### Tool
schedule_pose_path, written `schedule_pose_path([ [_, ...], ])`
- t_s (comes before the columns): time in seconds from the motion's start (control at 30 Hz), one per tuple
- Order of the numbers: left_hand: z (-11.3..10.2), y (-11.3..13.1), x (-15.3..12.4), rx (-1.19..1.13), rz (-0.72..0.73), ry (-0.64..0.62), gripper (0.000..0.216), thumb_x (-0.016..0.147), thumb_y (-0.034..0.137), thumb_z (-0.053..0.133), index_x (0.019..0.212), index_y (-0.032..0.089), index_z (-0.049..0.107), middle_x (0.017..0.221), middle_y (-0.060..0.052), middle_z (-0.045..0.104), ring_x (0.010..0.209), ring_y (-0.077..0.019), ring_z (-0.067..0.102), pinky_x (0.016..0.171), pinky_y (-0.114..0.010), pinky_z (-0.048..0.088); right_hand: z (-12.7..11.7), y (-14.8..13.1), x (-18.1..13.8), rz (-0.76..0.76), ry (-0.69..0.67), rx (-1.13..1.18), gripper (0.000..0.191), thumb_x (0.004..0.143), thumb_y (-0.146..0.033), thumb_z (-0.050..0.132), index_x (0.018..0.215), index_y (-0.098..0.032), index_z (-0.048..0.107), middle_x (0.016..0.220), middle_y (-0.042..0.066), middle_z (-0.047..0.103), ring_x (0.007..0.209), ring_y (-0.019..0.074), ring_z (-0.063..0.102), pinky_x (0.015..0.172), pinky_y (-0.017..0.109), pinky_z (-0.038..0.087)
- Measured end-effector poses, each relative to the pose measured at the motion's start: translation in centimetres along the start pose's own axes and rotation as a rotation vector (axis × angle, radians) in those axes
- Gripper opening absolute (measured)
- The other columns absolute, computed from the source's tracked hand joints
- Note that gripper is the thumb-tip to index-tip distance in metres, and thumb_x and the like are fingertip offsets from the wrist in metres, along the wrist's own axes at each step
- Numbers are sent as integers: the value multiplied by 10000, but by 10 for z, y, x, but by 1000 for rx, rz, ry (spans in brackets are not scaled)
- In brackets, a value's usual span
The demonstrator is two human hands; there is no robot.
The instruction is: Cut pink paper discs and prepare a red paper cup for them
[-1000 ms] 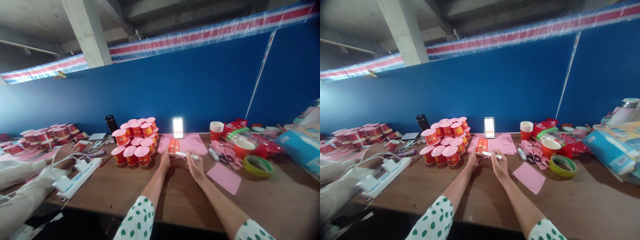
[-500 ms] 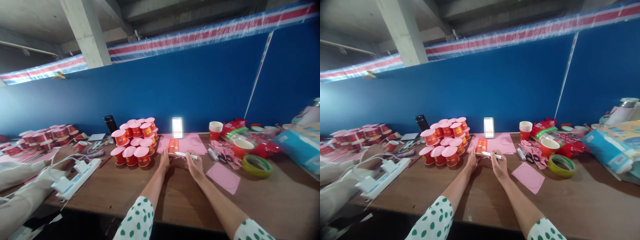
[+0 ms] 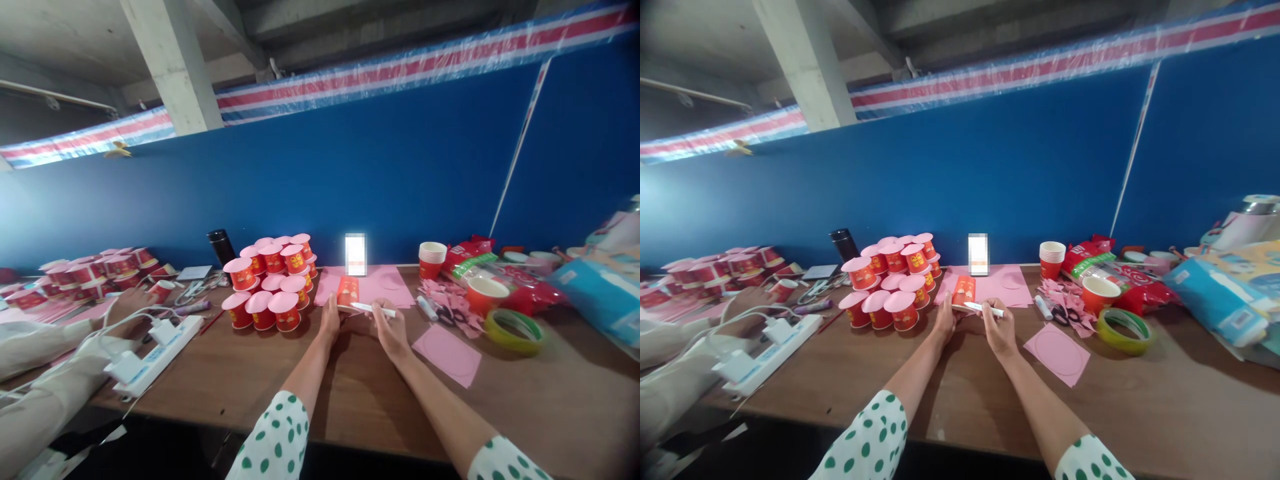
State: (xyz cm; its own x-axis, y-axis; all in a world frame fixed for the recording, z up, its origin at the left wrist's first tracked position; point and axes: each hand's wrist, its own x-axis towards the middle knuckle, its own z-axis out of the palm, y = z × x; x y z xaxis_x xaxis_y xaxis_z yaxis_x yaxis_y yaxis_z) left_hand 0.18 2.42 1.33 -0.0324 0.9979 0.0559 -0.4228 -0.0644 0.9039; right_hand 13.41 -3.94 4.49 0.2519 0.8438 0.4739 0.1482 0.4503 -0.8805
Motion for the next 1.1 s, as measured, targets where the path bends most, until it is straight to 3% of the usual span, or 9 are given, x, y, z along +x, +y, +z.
schedule_pose_path([
  [0.5,-2,-2,1,-1,4,5,526,749,611,499,868,116,631,809,-114,682,805,-244,653,746,-373,508,1,0,0,19,4,13,273,839,-417,494,731,-185,586,612,18,636,518,136,537,457,223,391],
  [1.1,-2,-4,4,20,13,5,565,740,637,482,883,113,639,821,-122,685,788,-253,659,726,-381,518,1,-1,-1,19,-16,19,262,846,-380,489,689,-185,569,566,-13,549,456,105,428,425,218,333],
])
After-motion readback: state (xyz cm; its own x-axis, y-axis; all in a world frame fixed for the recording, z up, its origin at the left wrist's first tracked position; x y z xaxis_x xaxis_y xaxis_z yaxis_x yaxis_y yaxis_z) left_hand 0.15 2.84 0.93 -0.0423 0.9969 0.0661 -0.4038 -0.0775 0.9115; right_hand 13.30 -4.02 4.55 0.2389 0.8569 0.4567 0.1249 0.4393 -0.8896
